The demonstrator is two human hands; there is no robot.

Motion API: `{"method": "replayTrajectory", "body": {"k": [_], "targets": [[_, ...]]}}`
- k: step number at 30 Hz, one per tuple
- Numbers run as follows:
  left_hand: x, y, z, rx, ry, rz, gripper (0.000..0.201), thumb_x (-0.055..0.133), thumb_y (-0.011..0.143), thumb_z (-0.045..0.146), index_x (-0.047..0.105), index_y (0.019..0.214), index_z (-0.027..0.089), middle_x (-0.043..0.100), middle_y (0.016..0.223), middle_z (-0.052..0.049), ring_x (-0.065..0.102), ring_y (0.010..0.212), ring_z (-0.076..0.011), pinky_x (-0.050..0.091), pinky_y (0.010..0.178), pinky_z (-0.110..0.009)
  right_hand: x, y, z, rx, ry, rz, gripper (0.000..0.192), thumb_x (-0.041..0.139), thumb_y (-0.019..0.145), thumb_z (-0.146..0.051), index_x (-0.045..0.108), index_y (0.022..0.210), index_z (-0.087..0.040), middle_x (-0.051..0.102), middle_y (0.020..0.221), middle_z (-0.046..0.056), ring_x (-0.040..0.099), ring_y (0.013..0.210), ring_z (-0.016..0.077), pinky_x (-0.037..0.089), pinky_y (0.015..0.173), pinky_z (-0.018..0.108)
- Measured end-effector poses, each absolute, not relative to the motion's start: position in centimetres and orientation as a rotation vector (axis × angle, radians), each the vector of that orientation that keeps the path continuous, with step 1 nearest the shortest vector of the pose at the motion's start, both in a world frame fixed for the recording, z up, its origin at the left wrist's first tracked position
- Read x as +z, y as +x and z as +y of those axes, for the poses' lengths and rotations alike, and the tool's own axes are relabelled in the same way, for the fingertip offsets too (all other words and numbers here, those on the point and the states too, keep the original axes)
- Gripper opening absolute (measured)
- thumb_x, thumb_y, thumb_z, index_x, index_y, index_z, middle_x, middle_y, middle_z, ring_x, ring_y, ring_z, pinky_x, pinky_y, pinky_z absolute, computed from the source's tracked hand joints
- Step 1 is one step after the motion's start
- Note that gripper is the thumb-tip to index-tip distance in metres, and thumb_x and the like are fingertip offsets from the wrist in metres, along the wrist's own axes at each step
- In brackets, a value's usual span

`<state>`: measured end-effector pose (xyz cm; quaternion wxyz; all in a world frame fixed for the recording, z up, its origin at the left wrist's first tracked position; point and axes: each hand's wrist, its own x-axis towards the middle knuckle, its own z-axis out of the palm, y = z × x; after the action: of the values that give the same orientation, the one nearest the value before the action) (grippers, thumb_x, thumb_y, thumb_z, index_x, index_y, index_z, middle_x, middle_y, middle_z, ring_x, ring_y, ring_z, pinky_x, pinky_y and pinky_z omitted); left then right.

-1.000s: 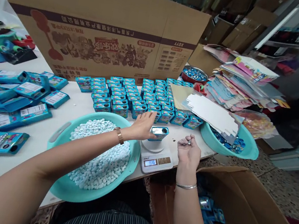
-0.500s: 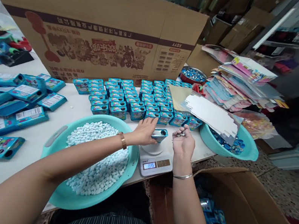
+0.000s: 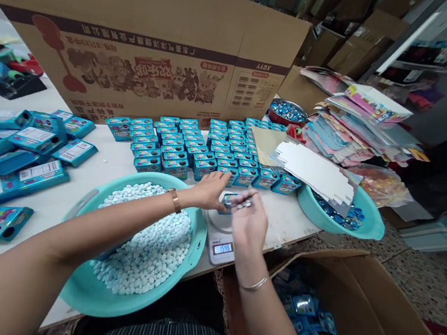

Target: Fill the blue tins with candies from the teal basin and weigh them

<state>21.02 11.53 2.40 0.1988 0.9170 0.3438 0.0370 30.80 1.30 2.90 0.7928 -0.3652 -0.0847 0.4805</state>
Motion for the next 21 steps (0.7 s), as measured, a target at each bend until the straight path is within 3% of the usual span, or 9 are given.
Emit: {"method": "replayTrajectory", "body": {"k": [3,6,11,15,17,21], "targets": [[2.9,19.8,12.7,0.049,2.648,0.879,0.098,0.077,0.066,0.038,0.026,0.148,0.018,0.049,0.139,-0.021,0.045,0.132,-0.0398,0.037,0.106,-0.05,2.4,26.2,-1.1,1.086,-0.838,-0.365,0.011,0.068,0.082,-0.031,0.067,0.083,-0.02,0.069,0.087,0.001,0.064,0.089,0.0148,0.049,0.091,0.032],[2.8,19.6,12.9,-0.025,2.648,0.912,0.099,0.08,0.064,0.04,0.03,0.146,0.017,0.049,0.14,-0.021,0.045,0.132,-0.0391,0.038,0.106,-0.048,2.0,25.3,-2.6,0.994,-0.872,-0.418,0.015,0.069,0.082,-0.034,0.07,0.09,-0.022,0.071,0.099,0.003,0.063,0.1,0.0164,0.045,0.098,0.034],[1.3,21.8,11.0,0.052,2.546,0.924,0.089,0.082,0.064,0.05,0.041,0.138,0.019,0.054,0.141,-0.018,0.05,0.132,-0.036,0.042,0.105,-0.042,0.7,31.3,-1.1,0.684,-0.948,-0.296,0.012,0.067,0.079,-0.032,0.065,0.085,-0.022,0.069,0.091,0.0,0.064,0.094,0.0138,0.047,0.093,0.034],[0.7,23.6,9.3,0.09,2.484,0.998,0.051,0.068,0.082,0.04,0.051,0.125,0.018,0.071,0.113,-0.013,0.068,0.105,-0.0317,0.052,0.083,-0.037,-0.6,35.6,1.2,0.652,-1.065,-0.211,0.011,0.065,0.077,-0.03,0.065,0.085,-0.022,0.069,0.088,-0.002,0.064,0.09,0.0112,0.045,0.087,0.029],[1.5,23.5,9.1,0.123,2.493,0.999,0.04,0.062,0.086,0.036,0.054,0.122,0.021,0.073,0.111,-0.01,0.069,0.102,-0.0308,0.052,0.081,-0.037,-0.6,36.3,1.7,0.694,-1.068,-0.205,0.012,0.063,0.077,-0.031,0.066,0.086,-0.023,0.07,0.09,-0.002,0.065,0.091,0.0109,0.044,0.085,0.028],[6.3,21.1,9.3,0.329,2.626,0.943,0.042,0.064,0.08,0.032,0.058,0.122,0.026,0.069,0.12,-0.006,0.065,0.11,-0.0297,0.051,0.086,-0.036,0.7,35.0,2.2,0.843,-0.953,-0.211,0.013,0.064,0.08,-0.033,0.068,0.088,-0.023,0.072,0.091,-0.002,0.065,0.087,0.0109,0.045,0.08,0.025]]}}
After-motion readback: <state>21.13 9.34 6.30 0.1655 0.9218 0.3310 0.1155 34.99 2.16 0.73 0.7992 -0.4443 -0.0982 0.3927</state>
